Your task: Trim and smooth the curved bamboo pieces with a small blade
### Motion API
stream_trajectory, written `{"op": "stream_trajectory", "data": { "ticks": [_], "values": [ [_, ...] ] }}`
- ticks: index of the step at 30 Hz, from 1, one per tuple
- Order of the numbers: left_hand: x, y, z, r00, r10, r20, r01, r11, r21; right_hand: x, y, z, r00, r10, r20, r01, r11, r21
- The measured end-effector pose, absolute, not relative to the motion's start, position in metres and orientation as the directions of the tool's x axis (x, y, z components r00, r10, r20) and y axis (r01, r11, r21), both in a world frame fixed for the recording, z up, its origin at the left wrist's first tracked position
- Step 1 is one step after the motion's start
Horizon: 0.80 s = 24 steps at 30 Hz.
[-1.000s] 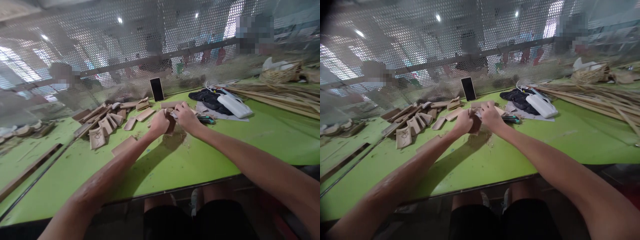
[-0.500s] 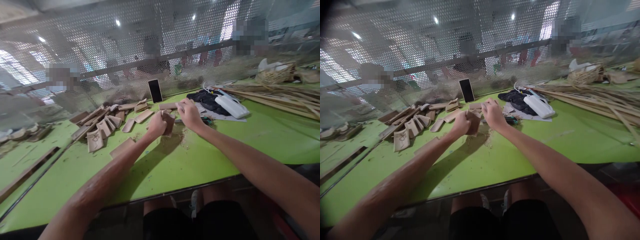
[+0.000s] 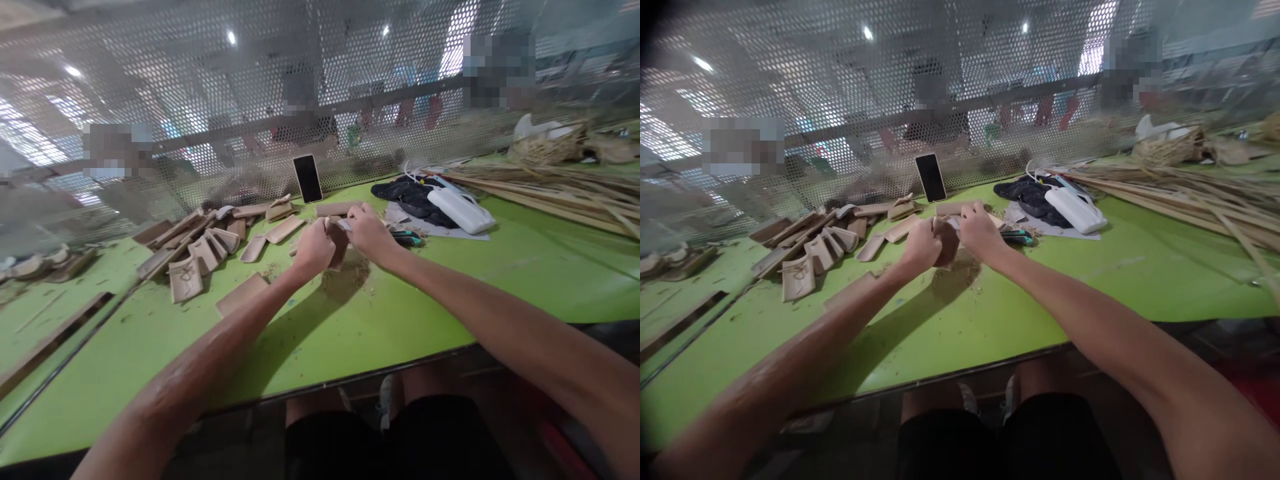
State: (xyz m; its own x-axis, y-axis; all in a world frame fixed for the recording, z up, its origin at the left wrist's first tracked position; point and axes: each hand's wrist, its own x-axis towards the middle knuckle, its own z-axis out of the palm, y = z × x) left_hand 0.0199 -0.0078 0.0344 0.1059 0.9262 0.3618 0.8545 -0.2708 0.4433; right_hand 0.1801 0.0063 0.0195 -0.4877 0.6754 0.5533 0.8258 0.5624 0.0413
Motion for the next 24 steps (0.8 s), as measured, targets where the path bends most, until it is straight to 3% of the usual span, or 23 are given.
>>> {"op": "stream_trajectory", "data": {
  "ticks": [14, 24],
  "values": [
    [0.0195, -0.0093, 0.035, 0.108, 0.922, 0.371, 0.852, -0.278, 0.444, 0.1752, 0.0003, 0.0193, -0.441, 0.717, 0.54, 0.87, 0.489, 0.063],
    [0.019, -0.0105, 0.0342, 0.092, 0.918, 0.387, 0.82, -0.29, 0.493, 0.1792, 0.0065, 0.0133, -0.481, 0.636, 0.604, 0.819, 0.572, 0.05]
  ]
}}
